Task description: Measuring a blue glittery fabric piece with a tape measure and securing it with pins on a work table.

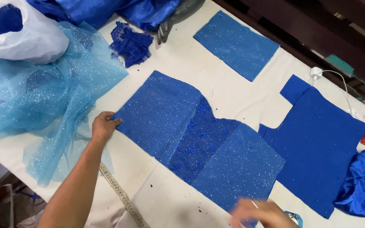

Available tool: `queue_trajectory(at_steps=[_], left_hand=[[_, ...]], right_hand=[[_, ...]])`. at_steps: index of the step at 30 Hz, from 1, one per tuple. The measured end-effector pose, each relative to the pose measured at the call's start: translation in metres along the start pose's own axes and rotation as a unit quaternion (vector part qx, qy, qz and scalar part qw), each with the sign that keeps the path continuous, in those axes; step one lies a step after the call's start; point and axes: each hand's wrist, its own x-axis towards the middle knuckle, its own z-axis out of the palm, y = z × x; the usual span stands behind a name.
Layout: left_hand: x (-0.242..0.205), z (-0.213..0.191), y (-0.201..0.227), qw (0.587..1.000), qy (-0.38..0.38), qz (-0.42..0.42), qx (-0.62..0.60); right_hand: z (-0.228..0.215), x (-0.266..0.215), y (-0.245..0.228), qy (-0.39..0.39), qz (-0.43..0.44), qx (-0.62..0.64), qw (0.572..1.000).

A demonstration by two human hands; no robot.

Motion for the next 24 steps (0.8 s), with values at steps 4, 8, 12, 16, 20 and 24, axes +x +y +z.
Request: queue_trajectory(at_steps=[4,8,12,16,20,24], left_hand=[[-0.005,-0.008,0.017,0.994,-0.061,-0.085,-0.016],[0.013,-0.003,-0.021,0.995,-0.022,-0.004,-0.100],[0.010,-0.001,-0.014,0.994,-0.013,0.006,-0.110],[-0.002,0.002,-0.012,0.995,0.014,0.043,-0.093],[-0.002,0.002,-0.015,0.995,0.019,0.048,-0.090],[0.002,0.003,-0.021,0.994,0.020,0.055,-0.096]], right_hand=[[-0.020,0.145,-0.014,0.019,0.006,0.063,0.998],[-0.044,0.259,0.027,0.124,-0.037,0.197,0.972],[-0.070,0.337,0.026,0.195,-0.037,0.266,0.943],[-0.075,0.377,0.025,0.212,-0.014,0.273,0.938],[-0.073,0.377,0.013,0.207,0.003,0.267,0.941],[-0.074,0.375,0.007,0.220,-0.009,0.294,0.930]])
